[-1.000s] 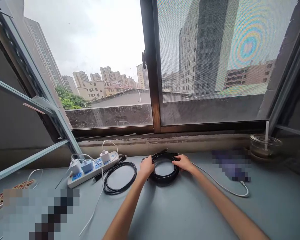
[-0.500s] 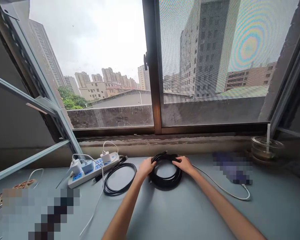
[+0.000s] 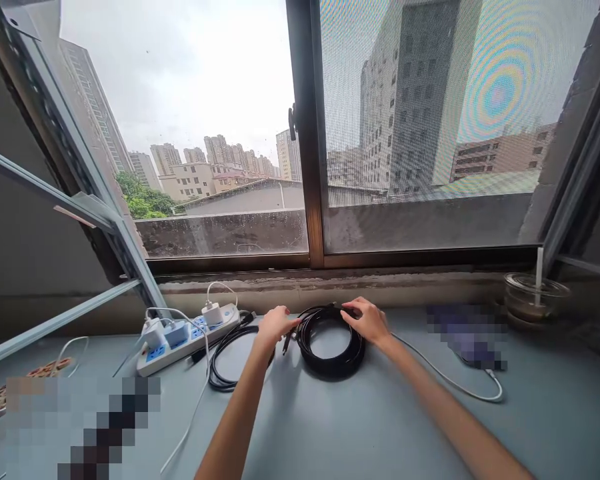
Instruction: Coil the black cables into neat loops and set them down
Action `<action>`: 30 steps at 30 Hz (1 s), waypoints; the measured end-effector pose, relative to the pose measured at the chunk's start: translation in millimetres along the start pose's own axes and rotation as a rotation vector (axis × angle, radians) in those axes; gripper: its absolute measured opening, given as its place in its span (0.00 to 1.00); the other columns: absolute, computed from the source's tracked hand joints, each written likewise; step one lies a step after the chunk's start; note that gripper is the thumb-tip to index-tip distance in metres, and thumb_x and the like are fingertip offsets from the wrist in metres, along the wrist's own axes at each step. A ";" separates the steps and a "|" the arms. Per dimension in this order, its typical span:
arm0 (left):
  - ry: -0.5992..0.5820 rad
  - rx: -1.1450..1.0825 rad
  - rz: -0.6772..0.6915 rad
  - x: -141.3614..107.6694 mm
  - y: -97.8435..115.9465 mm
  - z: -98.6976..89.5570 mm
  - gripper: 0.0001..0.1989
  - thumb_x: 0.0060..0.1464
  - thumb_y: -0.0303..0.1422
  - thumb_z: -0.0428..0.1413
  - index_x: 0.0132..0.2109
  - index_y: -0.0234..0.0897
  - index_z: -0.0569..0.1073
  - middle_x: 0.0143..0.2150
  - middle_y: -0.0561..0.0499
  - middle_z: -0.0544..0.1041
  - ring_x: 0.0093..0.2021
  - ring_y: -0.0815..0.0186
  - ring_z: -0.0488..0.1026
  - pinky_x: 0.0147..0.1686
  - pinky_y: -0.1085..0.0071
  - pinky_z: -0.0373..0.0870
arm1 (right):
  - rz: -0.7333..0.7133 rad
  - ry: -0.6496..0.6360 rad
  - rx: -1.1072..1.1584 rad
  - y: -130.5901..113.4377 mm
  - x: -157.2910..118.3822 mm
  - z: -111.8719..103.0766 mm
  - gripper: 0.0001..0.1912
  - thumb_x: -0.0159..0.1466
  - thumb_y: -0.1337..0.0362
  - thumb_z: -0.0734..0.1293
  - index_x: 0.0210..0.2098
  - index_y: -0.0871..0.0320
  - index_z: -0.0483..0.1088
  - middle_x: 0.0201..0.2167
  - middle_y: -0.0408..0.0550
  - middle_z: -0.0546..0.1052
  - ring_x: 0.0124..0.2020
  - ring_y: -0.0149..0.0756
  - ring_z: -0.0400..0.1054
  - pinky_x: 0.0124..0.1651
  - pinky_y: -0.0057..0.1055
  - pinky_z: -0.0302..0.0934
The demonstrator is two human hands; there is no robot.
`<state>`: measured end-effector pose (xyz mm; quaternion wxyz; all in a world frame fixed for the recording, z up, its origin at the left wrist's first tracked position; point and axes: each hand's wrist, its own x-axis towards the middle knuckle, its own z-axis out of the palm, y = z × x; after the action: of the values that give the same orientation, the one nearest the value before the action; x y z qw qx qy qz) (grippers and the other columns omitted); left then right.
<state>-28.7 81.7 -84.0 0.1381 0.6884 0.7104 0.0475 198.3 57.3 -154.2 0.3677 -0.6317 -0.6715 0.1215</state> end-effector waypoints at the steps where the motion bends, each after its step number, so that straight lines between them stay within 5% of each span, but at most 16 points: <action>1: 0.003 0.002 0.002 0.0 0.7 0.0 0.19 0.54 0.45 0.55 0.48 0.38 0.72 0.44 0.46 0.80 0.35 0.61 0.79 0.38 0.70 0.69 | -0.045 -0.028 -0.002 -4.5 0.5 -3.0 0.17 0.61 0.52 0.63 0.45 0.49 0.75 0.46 0.43 0.76 0.46 0.36 0.71 0.47 0.31 0.62; 5: 0.002 0.032 0.014 -0.6 9.4 11.4 0.13 0.53 0.43 0.57 0.36 0.38 0.76 0.41 0.45 0.81 0.43 0.58 0.78 0.37 0.71 0.69 | -0.127 -0.130 -0.045 -14.8 2.2 -4.6 0.23 0.58 0.53 0.67 0.52 0.52 0.72 0.51 0.47 0.73 0.53 0.40 0.66 0.56 0.33 0.57; 9: 0.046 0.078 0.010 -3.8 19.2 22.8 0.10 0.52 0.39 0.58 0.34 0.36 0.75 0.42 0.42 0.80 0.48 0.55 0.75 0.41 0.69 0.68 | -0.009 -0.171 -0.135 -6.5 2.3 2.0 0.25 0.59 0.61 0.67 0.56 0.59 0.68 0.54 0.56 0.71 0.54 0.45 0.66 0.56 0.38 0.58; 13: 0.049 0.099 0.027 -7.6 24.6 22.6 0.10 0.52 0.38 0.58 0.35 0.36 0.76 0.38 0.41 0.80 0.47 0.54 0.76 0.42 0.67 0.68 | 0.090 -0.203 -0.194 9.2 2.5 3.3 0.20 0.63 0.59 0.66 0.53 0.59 0.68 0.49 0.53 0.73 0.50 0.42 0.68 0.53 0.46 0.61; 19: 0.031 0.125 0.045 -12.4 32.0 25.6 0.13 0.57 0.36 0.56 0.46 0.33 0.73 0.47 0.43 0.75 0.48 0.59 0.73 0.47 0.61 0.70 | 0.115 -0.201 -0.189 27.0 1.3 14.7 0.17 0.64 0.56 0.65 0.48 0.59 0.70 0.46 0.51 0.75 0.45 0.38 0.70 0.49 0.42 0.65; 26: -0.036 0.128 -0.012 -24.0 42.4 43.3 0.17 0.60 0.38 0.53 0.54 0.35 0.68 0.52 0.44 0.71 0.48 0.60 0.71 0.47 0.57 0.71 | 0.176 -0.064 -0.163 46.3 -12.5 37.5 0.19 0.62 0.52 0.61 0.46 0.53 0.76 0.45 0.54 0.77 0.44 0.45 0.73 0.42 0.35 0.64; 30: -0.028 0.135 -0.077 -28.4 47.4 52.3 0.30 0.54 0.41 0.59 0.59 0.31 0.63 0.58 0.35 0.66 0.55 0.50 0.66 0.46 0.55 0.71 | 0.197 0.003 -0.120 55.7 -15.1 41.8 0.21 0.60 0.50 0.61 0.44 0.53 0.77 0.45 0.53 0.78 0.43 0.46 0.73 0.40 0.34 0.63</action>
<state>31.2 49.4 -118.1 0.1029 0.6690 0.7359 -0.0154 212.5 65.4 -223.6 0.3166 -0.7158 -0.6115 0.1157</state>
